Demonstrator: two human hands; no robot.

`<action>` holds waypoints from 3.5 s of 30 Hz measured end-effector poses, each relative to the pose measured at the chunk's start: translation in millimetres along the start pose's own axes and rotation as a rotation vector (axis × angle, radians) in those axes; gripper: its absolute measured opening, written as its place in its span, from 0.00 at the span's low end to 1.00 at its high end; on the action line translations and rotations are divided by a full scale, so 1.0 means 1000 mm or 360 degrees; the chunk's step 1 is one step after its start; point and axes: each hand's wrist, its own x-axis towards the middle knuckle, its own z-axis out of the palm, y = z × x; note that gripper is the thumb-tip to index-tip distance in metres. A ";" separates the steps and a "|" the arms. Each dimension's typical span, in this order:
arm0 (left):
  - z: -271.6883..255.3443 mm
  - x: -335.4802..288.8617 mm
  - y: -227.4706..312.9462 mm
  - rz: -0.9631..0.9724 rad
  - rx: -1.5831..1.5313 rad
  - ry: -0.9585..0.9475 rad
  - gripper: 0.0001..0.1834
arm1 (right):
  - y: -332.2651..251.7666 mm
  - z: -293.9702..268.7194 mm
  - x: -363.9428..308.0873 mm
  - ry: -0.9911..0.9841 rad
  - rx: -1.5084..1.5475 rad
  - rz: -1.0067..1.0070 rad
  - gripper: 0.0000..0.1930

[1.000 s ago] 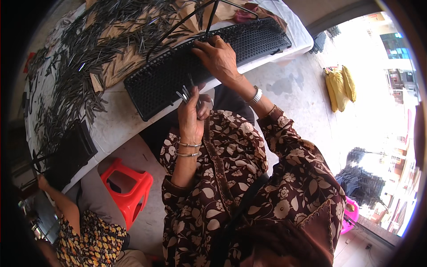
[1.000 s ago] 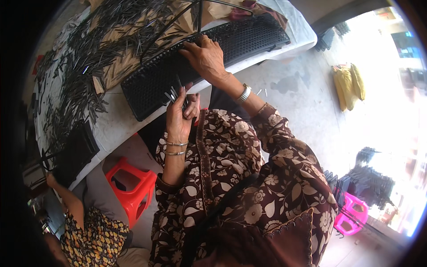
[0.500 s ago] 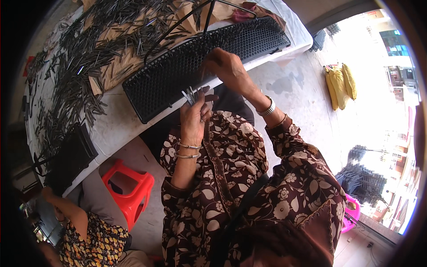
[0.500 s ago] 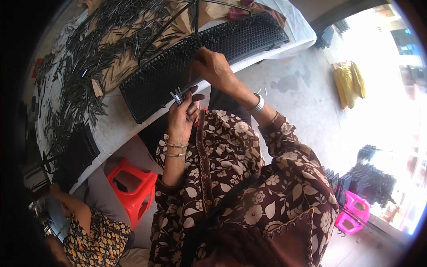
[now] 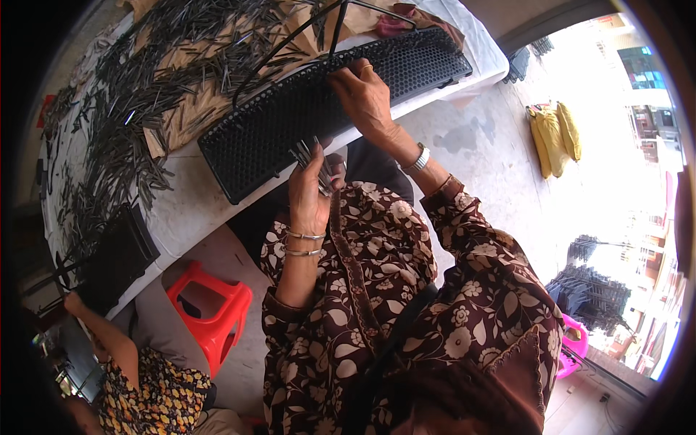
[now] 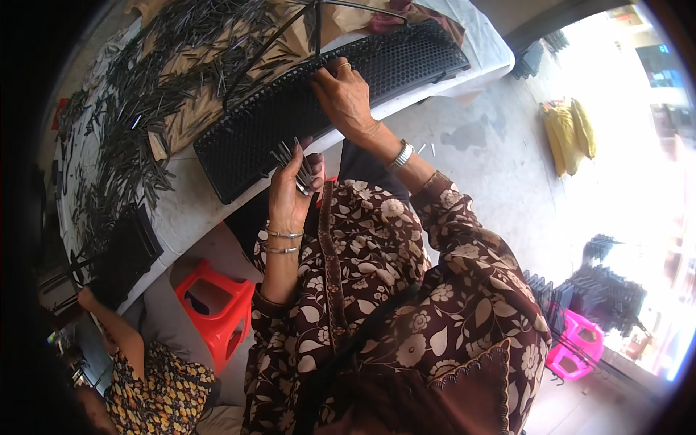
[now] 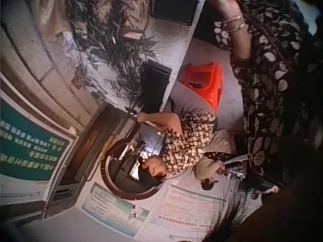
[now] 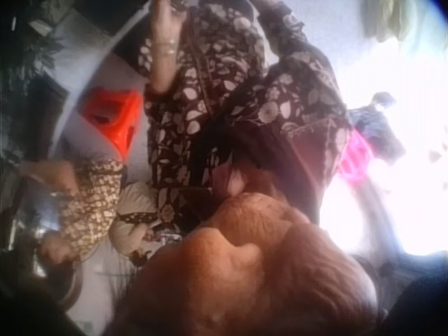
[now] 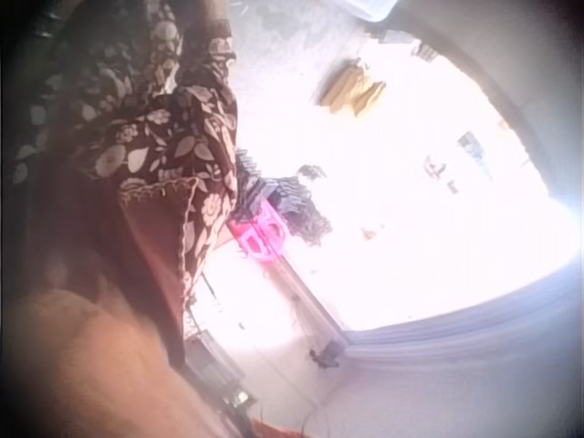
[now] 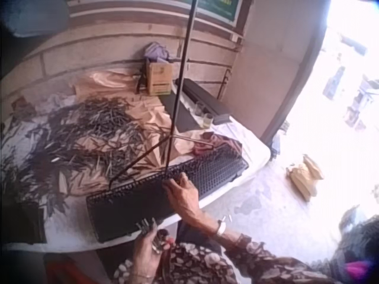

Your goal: The person sorts and organizes small metal rods on a workbench by hand.

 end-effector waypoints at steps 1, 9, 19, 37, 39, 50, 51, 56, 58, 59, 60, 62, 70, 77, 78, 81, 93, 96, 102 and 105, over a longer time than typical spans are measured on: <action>0.001 -0.001 0.000 -0.0001 -0.0002 0.0002 0.18 | 0.001 0.000 -0.001 -0.0003 0.0000 0.0000 0.08; 0.008 -0.001 0.000 0.0088 0.0077 0.0027 0.18 | -0.013 -0.037 -0.006 -0.0710 0.0464 0.0163 0.12; 0.011 -0.003 -0.003 0.0178 0.0232 0.0130 0.17 | -0.023 -0.057 0.001 -0.1327 0.1183 0.0516 0.10; 0.007 0.002 -0.002 -0.0035 0.0003 0.0046 0.19 | -0.021 0.014 0.010 0.0073 0.0519 0.0120 0.07; 0.005 0.002 -0.002 -0.0007 0.0004 0.0044 0.19 | -0.022 0.013 0.011 0.0070 0.0478 0.0090 0.07; 0.015 -0.003 0.002 -0.0099 -0.0025 0.0100 0.14 | -0.023 0.012 0.015 0.0008 0.0425 0.0182 0.07; 0.018 -0.006 0.004 -0.0130 0.0000 0.0160 0.14 | -0.022 0.012 0.015 0.0026 0.0440 0.0172 0.07; -0.010 0.007 -0.008 -0.0096 -0.0052 0.0041 0.14 | -0.025 0.015 0.014 -0.0001 0.0410 0.0195 0.07; -0.013 0.007 -0.010 -0.0070 -0.0075 -0.0011 0.14 | -0.027 0.013 0.016 -0.0002 0.0358 0.0202 0.06; -0.012 0.007 -0.011 -0.0034 -0.0069 0.0008 0.13 | -0.027 0.011 0.019 -0.0066 0.0391 0.0221 0.06; -0.011 0.006 -0.011 0.0000 -0.0064 0.0027 0.13 | -0.027 0.010 0.022 -0.0131 0.0424 0.0241 0.07; -0.008 0.006 -0.011 0.0023 -0.0063 0.0024 0.13 | -0.028 0.009 0.024 -0.0097 0.0357 0.0154 0.07; 0.018 -0.010 0.005 -0.0088 0.0075 0.0309 0.15 | -0.026 0.010 0.027 -0.0170 0.0375 0.0162 0.08; -0.006 -0.001 -0.005 0.0006 -0.0009 0.0035 0.14 | -0.029 0.009 0.031 -0.0261 0.0263 0.0054 0.08; -0.004 -0.002 -0.005 0.0029 -0.0006 0.0053 0.13 | -0.028 0.010 0.030 -0.0316 0.0206 0.0038 0.08; 0.003 -0.007 0.000 0.0048 0.0064 0.0023 0.13 | -0.027 0.010 0.030 -0.0346 0.0136 0.0038 0.08; 0.001 -0.007 -0.001 0.0131 0.0118 -0.0041 0.20 | -0.029 -0.001 0.017 -0.0367 0.0021 0.0004 0.12; -0.001 -0.006 -0.002 0.0152 0.0102 -0.0086 0.19 | -0.021 -0.021 0.013 -0.0877 0.0525 0.0038 0.14; 0.006 -0.007 0.002 0.0104 0.0102 -0.0128 0.18 | -0.029 -0.045 0.003 -0.1320 0.1432 0.0620 0.13; 0.009 -0.010 0.006 0.0075 0.0178 -0.0205 0.19 | -0.031 -0.052 0.007 -0.1341 0.1271 0.0596 0.11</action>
